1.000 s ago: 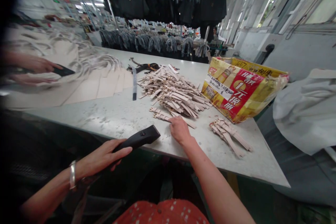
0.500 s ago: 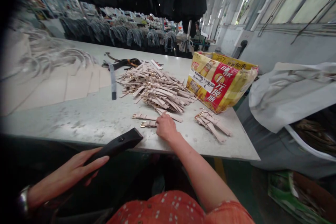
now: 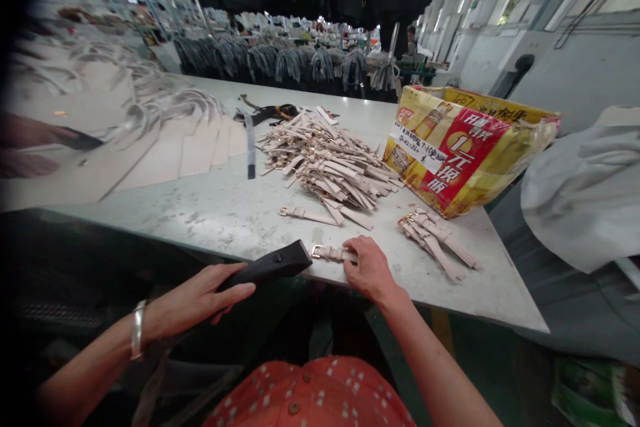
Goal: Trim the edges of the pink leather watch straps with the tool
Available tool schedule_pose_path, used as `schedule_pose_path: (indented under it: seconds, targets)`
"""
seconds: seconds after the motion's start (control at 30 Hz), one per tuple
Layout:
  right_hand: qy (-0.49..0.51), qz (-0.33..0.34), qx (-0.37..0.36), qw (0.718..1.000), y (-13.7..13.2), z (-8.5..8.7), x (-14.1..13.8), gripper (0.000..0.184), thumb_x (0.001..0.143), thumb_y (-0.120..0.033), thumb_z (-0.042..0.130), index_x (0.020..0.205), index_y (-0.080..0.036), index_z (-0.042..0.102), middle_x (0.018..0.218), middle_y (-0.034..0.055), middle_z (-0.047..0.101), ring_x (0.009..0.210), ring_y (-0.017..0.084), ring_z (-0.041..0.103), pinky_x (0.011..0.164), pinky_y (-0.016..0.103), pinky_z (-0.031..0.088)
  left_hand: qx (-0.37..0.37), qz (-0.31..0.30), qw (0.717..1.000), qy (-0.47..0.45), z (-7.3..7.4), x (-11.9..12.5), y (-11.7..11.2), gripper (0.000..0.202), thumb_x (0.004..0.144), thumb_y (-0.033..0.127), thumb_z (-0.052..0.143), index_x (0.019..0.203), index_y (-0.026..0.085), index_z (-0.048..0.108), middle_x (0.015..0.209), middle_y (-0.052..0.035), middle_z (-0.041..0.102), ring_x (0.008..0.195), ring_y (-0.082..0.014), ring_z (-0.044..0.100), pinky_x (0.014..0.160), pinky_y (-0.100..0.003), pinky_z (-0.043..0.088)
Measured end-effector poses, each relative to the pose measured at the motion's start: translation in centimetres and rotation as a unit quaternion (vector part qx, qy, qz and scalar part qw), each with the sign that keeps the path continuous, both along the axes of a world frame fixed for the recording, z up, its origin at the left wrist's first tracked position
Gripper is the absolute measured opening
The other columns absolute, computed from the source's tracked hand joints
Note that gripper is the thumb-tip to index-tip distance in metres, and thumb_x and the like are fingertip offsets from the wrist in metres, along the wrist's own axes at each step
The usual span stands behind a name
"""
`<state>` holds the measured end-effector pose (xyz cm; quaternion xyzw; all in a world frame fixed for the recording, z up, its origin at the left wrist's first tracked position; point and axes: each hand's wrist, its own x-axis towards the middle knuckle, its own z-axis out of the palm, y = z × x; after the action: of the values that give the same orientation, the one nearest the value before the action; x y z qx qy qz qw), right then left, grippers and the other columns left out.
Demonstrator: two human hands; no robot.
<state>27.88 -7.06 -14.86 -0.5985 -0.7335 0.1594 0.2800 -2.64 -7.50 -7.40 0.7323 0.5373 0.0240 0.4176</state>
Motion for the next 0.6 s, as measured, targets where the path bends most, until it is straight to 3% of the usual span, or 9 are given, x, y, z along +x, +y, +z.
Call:
schedule_pose_path:
  seconds: [0.1,0.3,0.5,0.6]
  targets:
    - [0.015,0.02,0.017,1.0,-0.1,-0.1,-0.3,0.04,0.066,-0.015,0.061,0.106,-0.019,0.059,0.087,0.0038,0.06,0.084,0.018,0.051,0.078,0.031,0.04,0.012,-0.032,0.999,0.029,0.6,0.7,0.3,0.053,0.077,0.064,0.04,0.097,0.017,0.056,0.073,-0.0004,0.058,0.053,-0.0135,0.055,0.047,-0.023,0.043]
    - [0.054,0.062,0.026,0.996,0.7,-0.3,-0.8,0.016,0.077,-0.022,0.06,0.091,-0.021,0.067,0.089,0.0051,0.061,0.086,0.018,0.052,0.078,0.031,0.04,0.062,-0.084,0.989,0.102,2.3,2.6,1.7,0.051,0.079,0.06,0.039,0.095,0.017,0.061,0.083,-0.005,0.064,0.059,-0.0152,0.057,0.053,-0.024,0.042]
    - [0.079,0.085,0.024,0.993,1.1,-0.8,-0.3,0.015,0.077,-0.021,0.061,0.09,-0.022,0.067,0.087,0.0049,0.06,0.085,0.018,0.053,0.076,0.031,0.041,0.105,-0.142,0.973,0.147,2.7,4.5,3.0,0.047,0.079,0.059,0.038,0.087,0.019,0.061,0.078,-0.0045,0.065,0.069,-0.019,0.059,0.059,-0.026,0.041]
    - [0.078,0.085,0.018,0.993,1.1,-0.7,-0.3,0.015,0.077,-0.02,0.06,0.09,-0.021,0.067,0.086,0.0046,0.059,0.084,0.018,0.053,0.076,0.031,0.041,0.102,-0.15,0.973,0.145,3.1,4.7,3.4,0.046,0.079,0.058,0.039,0.086,0.02,0.061,0.074,-0.0034,0.065,0.066,-0.0181,0.058,0.056,-0.025,0.039]
